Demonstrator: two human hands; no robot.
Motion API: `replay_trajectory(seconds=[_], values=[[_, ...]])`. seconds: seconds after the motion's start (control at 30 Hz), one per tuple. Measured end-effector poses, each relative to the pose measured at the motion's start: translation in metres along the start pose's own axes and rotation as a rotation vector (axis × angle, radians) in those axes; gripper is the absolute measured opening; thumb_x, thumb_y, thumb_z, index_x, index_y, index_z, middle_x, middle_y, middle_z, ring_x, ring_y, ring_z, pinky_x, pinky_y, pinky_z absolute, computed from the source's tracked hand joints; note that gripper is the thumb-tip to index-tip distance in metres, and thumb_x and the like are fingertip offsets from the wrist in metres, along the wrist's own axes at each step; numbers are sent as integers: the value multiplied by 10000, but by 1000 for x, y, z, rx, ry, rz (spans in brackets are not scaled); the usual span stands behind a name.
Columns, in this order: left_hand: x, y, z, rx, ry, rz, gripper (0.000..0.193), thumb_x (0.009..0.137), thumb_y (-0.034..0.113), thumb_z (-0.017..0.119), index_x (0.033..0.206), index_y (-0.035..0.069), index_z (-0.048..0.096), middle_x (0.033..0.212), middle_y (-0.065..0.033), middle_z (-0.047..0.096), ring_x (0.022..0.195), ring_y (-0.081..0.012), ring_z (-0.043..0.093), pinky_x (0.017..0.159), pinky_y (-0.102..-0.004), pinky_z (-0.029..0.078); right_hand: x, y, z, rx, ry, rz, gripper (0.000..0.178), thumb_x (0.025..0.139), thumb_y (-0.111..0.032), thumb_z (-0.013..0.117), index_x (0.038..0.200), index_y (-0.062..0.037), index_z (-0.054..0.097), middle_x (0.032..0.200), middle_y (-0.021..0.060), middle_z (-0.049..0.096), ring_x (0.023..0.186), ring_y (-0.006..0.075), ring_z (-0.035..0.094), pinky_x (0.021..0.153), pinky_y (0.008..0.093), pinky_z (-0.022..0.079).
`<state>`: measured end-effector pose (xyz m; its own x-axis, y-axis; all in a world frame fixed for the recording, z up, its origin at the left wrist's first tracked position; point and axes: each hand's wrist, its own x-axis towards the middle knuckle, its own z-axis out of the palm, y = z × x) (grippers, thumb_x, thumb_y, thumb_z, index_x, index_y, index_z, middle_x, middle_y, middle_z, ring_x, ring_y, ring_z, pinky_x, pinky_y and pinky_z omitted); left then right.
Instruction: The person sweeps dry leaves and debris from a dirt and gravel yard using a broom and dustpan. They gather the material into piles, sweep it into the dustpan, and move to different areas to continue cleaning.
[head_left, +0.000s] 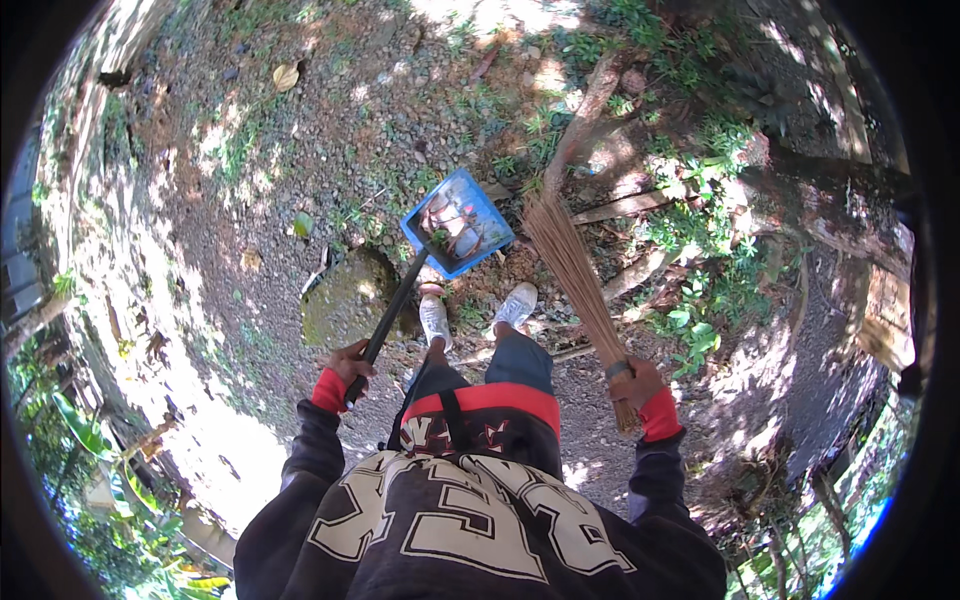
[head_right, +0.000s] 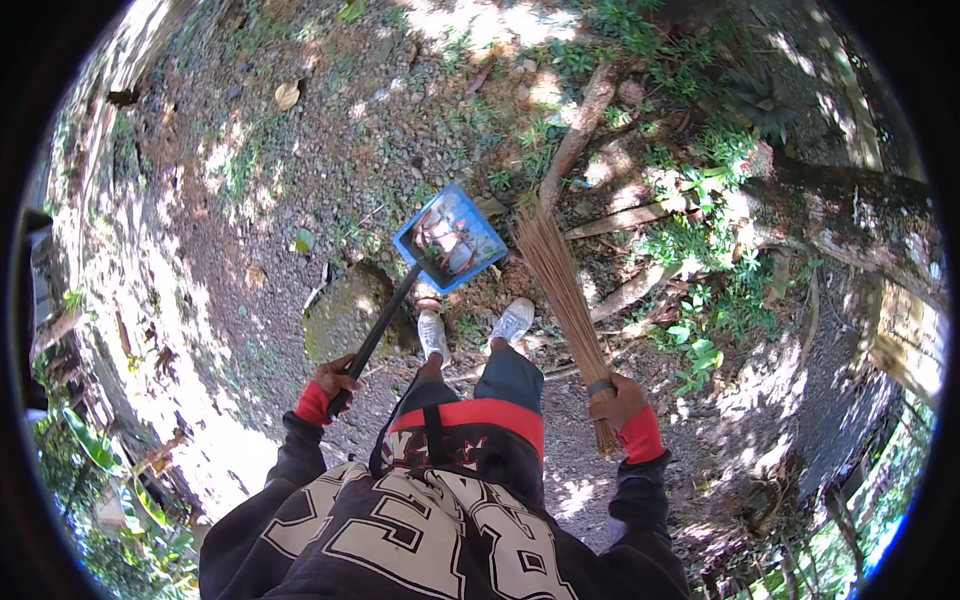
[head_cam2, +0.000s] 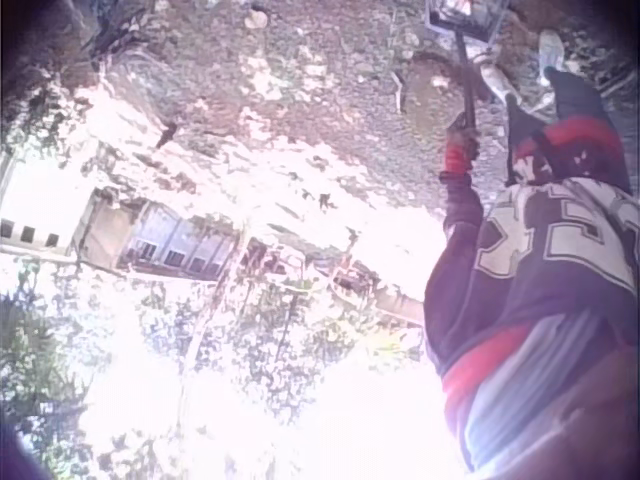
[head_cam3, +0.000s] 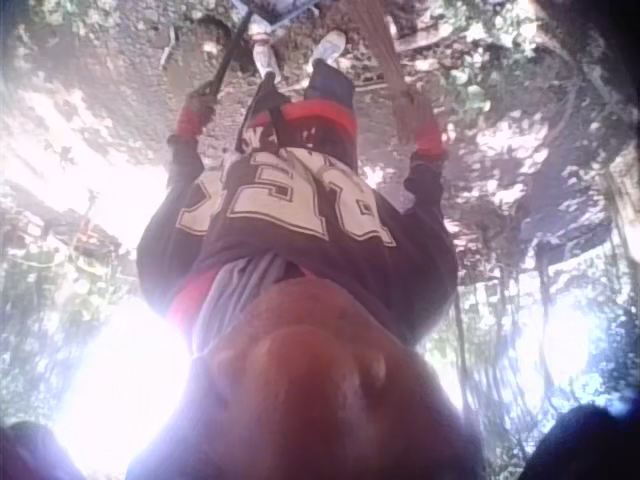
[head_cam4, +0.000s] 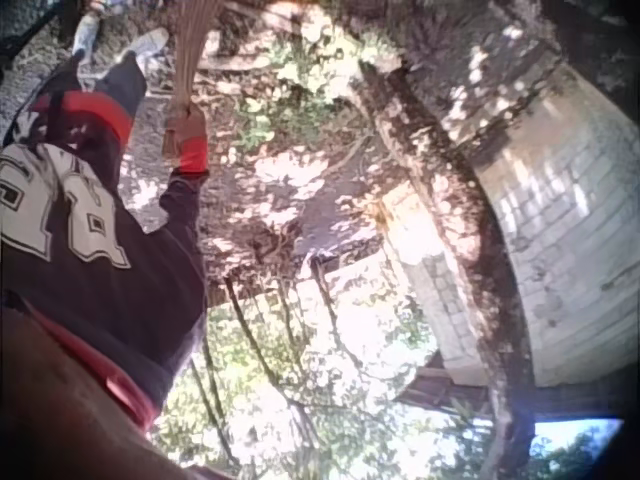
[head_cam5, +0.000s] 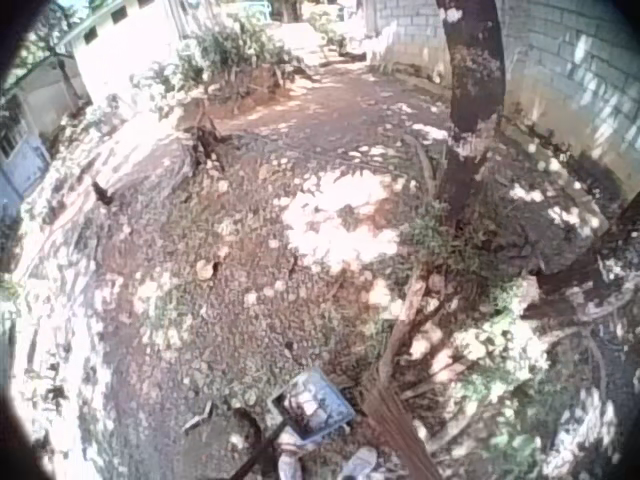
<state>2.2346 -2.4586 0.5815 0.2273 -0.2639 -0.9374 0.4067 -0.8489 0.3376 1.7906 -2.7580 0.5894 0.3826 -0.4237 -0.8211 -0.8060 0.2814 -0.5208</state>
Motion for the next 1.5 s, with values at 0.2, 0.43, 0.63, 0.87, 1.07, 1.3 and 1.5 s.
replay_trajectory(seconds=[0.2,0.43,0.63,0.87,1.07,1.3,1.5], values=[[-63,-101,-8,-190,154,-137,703,660,-16,609,1328,27,394,661,-102,543,415,-193,525,350,-326,430,92,-57,48,-369,-49,-215,531,504,-184,753,947,41,564,807,197,619,733,309,612,681,361,496],[-95,-214,19,-571,143,-281,615,664,-14,596,1261,1,453,627,-99,530,430,-209,529,357,-349,428,132,-109,84,-500,-100,-275,559,501,-197,733,961,64,554,829,215,619,792,342,622,695,375,503],[-114,-316,34,-626,83,-319,665,662,-26,600,1299,51,426,620,-97,527,413,-224,523,361,-361,423,126,-102,108,-539,-395,-128,441,481,-221,770,790,62,636,722,190,637,678,283,629,640,342,491],[-131,-363,37,-444,110,-326,727,671,-24,606,1350,47,356,631,-107,546,429,-231,538,371,-361,430,210,-84,234,-654,-762,93,409,524,-268,793,782,28,677,804,156,664,777,265,641,691,336,494],[-103,-371,30,-554,128,-338,684,670,-34,612,1318,29,403,621,-102,559,414,-217,534,358,-350,425,210,-77,217,-878,-390,75,583,434,-238,819,863,110,631,866,224,641,823,313,632,746,356,487],[-29,-300,-1,-518,61,-223,643,673,-47,604,1289,2,430,600,-113,552,369,-220,507,331,-357,408,96,-61,101,-596,-286,73,516,488,-155,803,925,54,624,807,114,650,670,177,604,638,314,490],[21,-192,-78,-264,94,-152,619,659,-22,624,1260,57,496,627,-111,563,395,-224,536,341,-354,437,20,-19,101,-23,-94,75,519,512,-129,793,957,63,608,791,110,632,680,175,602,609,316,490]])
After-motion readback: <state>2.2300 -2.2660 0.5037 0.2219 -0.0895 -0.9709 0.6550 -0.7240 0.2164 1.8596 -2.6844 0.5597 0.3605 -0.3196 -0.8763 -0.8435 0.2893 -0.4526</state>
